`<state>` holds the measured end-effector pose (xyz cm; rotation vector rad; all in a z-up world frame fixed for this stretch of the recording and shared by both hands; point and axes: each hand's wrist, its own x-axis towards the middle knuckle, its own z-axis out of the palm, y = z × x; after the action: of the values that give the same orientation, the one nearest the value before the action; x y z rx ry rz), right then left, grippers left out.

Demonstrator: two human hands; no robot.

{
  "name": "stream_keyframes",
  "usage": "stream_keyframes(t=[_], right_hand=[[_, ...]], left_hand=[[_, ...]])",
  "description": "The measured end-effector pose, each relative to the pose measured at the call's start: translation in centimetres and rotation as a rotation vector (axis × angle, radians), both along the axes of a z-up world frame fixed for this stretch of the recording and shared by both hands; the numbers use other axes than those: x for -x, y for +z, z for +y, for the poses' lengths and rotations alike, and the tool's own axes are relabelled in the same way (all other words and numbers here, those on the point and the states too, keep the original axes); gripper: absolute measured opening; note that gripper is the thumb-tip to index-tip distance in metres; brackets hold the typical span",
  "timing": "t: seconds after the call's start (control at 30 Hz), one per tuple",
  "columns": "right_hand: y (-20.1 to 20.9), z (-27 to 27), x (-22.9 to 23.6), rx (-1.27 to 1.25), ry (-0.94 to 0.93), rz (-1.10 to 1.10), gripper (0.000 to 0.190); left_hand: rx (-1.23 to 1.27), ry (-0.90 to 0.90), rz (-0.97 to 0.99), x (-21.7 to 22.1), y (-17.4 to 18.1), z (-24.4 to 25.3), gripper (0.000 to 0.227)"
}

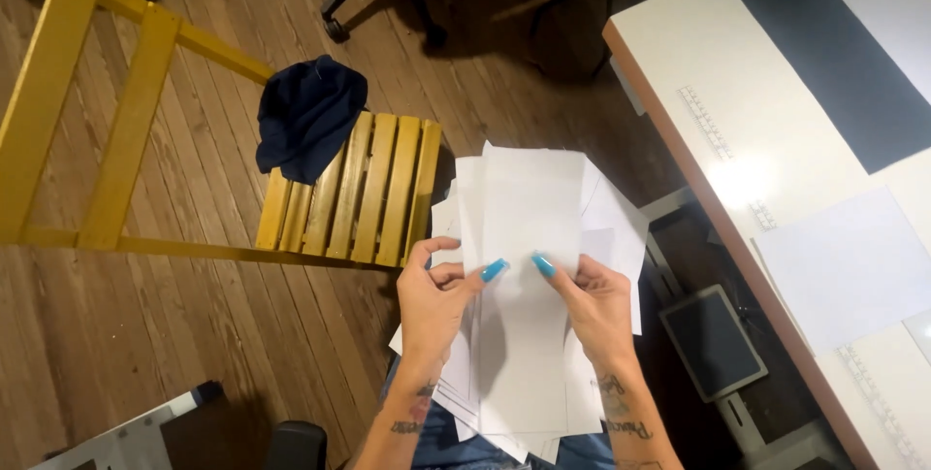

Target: The person sits at a desk and sorts through a stack of white paper sheets, folding some of them and placing them into separate piles on the desk and a nearby yellow chair. The person handles the papers by hand, organizing them into distinct groups.

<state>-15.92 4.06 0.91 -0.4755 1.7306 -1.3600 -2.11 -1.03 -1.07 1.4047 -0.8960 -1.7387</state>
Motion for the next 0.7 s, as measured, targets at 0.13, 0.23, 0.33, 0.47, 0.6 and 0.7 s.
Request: stream_keyframes(t=[0.13,0.23,0.33,0.47,0.6,0.7], right_hand=[[-0.7,1.1,1.7,-0.312,0.194,-0.041,0.032],[-2.9,1.8,3.3,-0.316,0.300,-0.052,0.034],[1.2,-0.7,1.5,-0.227,0.103,-0.145,0.049],[-0.8,-1.1,1.7,-0.206,-0.177,-0.212,0.037],[-0.4,-0.9,1.7,-0.174,-0.024,-0.138,0.034],[-0.2,0.0,1.6,-0.152,0.231,-0.106,0.054]], left_hand=[[-0.102,-0.209,-0.004,0.8,3.2,-1.6,0.040],[-0.076,-0.221,-0.020,1.1,0.7,-1.8,0.028],[-0.009,-0.164,0.038,1.1,-1.1,-1.7,0.025],[-0.084,-0.151,-0.047,1.7,1.4,-2.4,0.039],[-0.046,-0.352,-0.061,2.1,2.1,-2.6,0.056],[-0.082,-0.575,-0.136,2.5,3.0,-2.4,0.066]])
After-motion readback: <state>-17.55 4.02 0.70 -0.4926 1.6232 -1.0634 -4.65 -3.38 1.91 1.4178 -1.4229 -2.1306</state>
